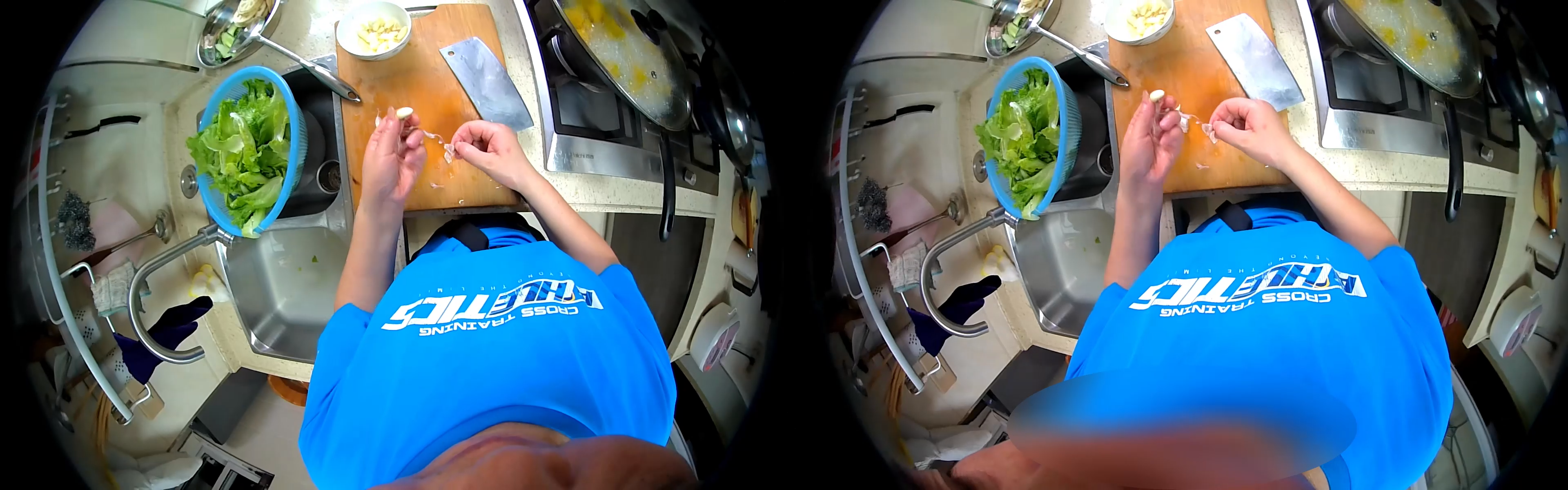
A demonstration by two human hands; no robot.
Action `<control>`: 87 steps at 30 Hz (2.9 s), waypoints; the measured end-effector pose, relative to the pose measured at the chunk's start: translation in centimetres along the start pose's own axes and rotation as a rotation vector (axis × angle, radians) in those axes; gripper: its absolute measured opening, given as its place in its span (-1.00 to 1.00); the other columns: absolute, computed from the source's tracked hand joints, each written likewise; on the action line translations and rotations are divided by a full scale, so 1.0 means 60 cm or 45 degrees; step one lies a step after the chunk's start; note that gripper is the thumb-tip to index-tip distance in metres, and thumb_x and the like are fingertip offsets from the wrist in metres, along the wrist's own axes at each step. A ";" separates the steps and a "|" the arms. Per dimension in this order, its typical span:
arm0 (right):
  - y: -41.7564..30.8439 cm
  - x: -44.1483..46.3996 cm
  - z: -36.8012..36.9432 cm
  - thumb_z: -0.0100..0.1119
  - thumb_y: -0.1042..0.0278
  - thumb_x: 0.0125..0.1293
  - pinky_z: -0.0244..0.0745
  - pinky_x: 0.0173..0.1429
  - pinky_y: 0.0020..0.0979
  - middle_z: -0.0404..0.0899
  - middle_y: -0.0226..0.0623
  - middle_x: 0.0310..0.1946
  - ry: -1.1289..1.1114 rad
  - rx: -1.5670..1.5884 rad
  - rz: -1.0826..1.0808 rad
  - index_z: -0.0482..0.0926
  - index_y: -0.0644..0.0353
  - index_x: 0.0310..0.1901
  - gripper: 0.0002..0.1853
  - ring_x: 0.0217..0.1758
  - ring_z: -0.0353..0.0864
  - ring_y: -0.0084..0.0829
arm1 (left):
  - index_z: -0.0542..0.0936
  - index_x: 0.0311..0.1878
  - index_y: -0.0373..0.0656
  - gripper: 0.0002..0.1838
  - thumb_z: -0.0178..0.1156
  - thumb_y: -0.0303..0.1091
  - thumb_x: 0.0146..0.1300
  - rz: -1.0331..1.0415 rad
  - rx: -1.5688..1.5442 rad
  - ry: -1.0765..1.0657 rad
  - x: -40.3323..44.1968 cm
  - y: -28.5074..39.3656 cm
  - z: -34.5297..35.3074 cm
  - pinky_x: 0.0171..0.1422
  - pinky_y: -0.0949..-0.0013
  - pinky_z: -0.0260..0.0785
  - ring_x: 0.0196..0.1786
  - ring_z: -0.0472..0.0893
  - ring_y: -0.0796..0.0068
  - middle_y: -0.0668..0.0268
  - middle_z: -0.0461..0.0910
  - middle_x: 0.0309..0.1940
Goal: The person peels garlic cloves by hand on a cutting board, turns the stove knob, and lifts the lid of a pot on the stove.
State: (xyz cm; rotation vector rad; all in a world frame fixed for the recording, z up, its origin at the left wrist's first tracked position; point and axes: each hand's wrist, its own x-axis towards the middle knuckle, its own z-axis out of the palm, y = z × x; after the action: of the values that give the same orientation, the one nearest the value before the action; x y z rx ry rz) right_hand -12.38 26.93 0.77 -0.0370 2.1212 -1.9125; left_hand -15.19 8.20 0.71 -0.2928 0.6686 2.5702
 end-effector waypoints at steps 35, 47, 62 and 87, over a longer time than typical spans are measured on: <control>0.036 -0.006 0.011 0.04 0.52 0.15 0.55 -0.18 -0.40 0.59 -0.06 -0.22 -0.258 -0.189 0.049 0.51 0.36 -0.13 -0.76 -0.26 0.63 -0.30 | 0.48 -0.16 -0.30 -0.75 0.18 -0.60 0.04 0.892 2.232 0.054 -0.072 -0.080 -0.041 -0.22 0.26 0.39 -0.29 0.53 0.08 0.06 0.49 -0.32; 0.037 -0.013 -0.015 -0.08 0.18 0.40 0.51 -0.05 -0.47 0.57 -0.15 -0.14 -0.189 0.828 0.384 0.46 0.36 -0.01 -0.63 -0.09 0.59 -0.39 | 0.56 -0.26 -0.26 -0.93 0.18 -0.51 0.18 0.683 1.505 0.392 -0.078 -0.098 -0.035 -0.49 0.61 0.26 -0.54 0.44 0.73 0.42 0.52 -0.54; 0.033 0.005 0.093 0.00 0.32 0.33 0.47 -0.13 -0.54 0.55 -0.23 -0.22 -0.486 0.559 0.408 0.48 0.40 -0.09 -0.72 -0.19 0.54 -0.54 | 0.58 -0.27 -0.26 -0.89 0.22 -0.50 0.12 0.594 1.440 0.667 -0.138 -0.097 -0.075 -0.24 0.49 0.43 -0.37 0.57 0.56 0.34 0.56 -0.45; 0.161 0.125 0.590 -0.04 0.42 0.16 0.41 0.11 -0.23 0.48 -0.01 -0.07 -1.626 -1.815 -0.708 0.54 0.23 -0.14 -0.75 0.03 0.46 -0.03 | 0.33 0.22 -0.09 -0.41 0.19 -0.48 0.06 -0.502 2.023 1.449 -0.440 0.051 -0.408 0.25 0.23 0.31 0.17 0.40 0.04 -0.01 0.25 0.23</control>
State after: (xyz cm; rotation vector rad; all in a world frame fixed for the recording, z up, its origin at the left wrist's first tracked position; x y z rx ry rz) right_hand -9.95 -7.84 -12.98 -1.6403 1.8967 0.1456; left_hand 8.35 -16.63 -10.81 -1.0726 2.3366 0.7004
